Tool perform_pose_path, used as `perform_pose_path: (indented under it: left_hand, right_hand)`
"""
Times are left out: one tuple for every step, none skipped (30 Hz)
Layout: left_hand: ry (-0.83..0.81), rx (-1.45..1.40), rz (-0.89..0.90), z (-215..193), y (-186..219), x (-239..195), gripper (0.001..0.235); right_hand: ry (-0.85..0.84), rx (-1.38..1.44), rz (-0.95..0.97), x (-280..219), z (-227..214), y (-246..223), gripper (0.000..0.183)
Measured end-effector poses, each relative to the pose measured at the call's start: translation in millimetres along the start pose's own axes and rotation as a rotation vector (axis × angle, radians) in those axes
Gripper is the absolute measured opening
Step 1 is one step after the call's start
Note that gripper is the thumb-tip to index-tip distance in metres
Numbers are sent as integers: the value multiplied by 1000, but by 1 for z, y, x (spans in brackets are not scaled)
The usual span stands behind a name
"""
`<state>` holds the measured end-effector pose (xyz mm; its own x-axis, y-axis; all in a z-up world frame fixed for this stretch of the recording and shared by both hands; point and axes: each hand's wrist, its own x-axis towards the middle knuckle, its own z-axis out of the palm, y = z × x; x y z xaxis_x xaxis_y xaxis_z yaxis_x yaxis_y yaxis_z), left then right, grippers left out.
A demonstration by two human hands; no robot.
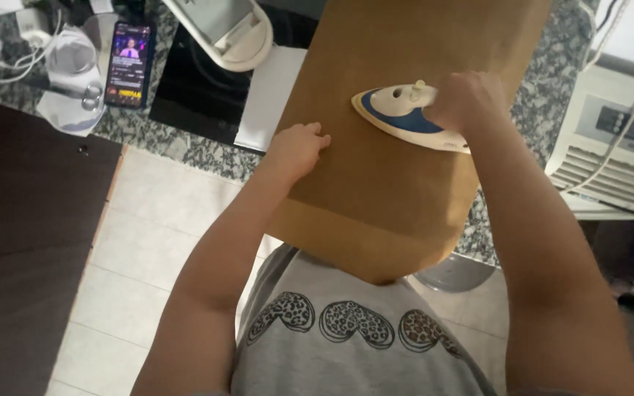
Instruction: Iron a brown paper bag on a counter to smooth it or apply a transfer
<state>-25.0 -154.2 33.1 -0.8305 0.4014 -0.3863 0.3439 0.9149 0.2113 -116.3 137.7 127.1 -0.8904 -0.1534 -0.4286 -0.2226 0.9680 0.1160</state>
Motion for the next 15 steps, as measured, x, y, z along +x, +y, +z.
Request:
perform_pose_path:
  left_hand:
    - [-6, 5, 11, -1, -1, 2, 34]
    - [-3, 15, 26, -1, -2, 3, 36]
    - [-1, 24, 40, -1, -4, 3, 39]
    - [-1, 25, 42, 2, -5, 5, 39]
    - [57, 0, 61, 5, -6, 6, 35]
    - [118, -24, 68, 6, -10, 3, 34]
    - [120, -22, 56, 7, -7, 3, 34]
    - [115, -11, 62, 7, -8, 2, 33]
    - [109, 0, 67, 7, -9, 1, 32]
    - [107, 3, 47, 10, -10, 0, 32]
    - [192, 11, 84, 14, -11, 1, 28]
    - [274, 21, 131, 18, -11, 4, 25]
    - [270, 27, 121, 22, -13, 4, 25]
    - [302, 61, 146, 26, -15, 8, 24]
    - [335, 95, 172, 30, -16, 12, 22]
  right_hand:
    - [-4, 7, 11, 0, -2, 0, 36]
    - [-20, -38, 9, 1, -3, -1, 38]
    - [-37, -82, 6, 1, -5, -3, 43]
    - [-37, -81, 7, -1, -8, -4, 43]
    - [-39, -77, -2, -4, -11, -5, 44]
    - [-36, -74, -23, -4, -16, -11, 49]
    - [-31, -74, -34, 4, -1, -2, 49]
    - [-36, -65, -33, 16, 12, 2, 49]
    - [-41, -56, -33, 29, 25, 7, 53]
    - [-37, -54, -52, 20, 11, 0, 53]
    - [-71, -91, -27, 12, -2, -6, 53]
    - [-106, -126, 8, 1, -13, -9, 58]
    - [-105, -121, -3, -1, -17, -15, 58]
    - [-115, -128, 34, -5, -22, -17, 54]
    - [-125, -135, 71, -8, -26, -20, 51]
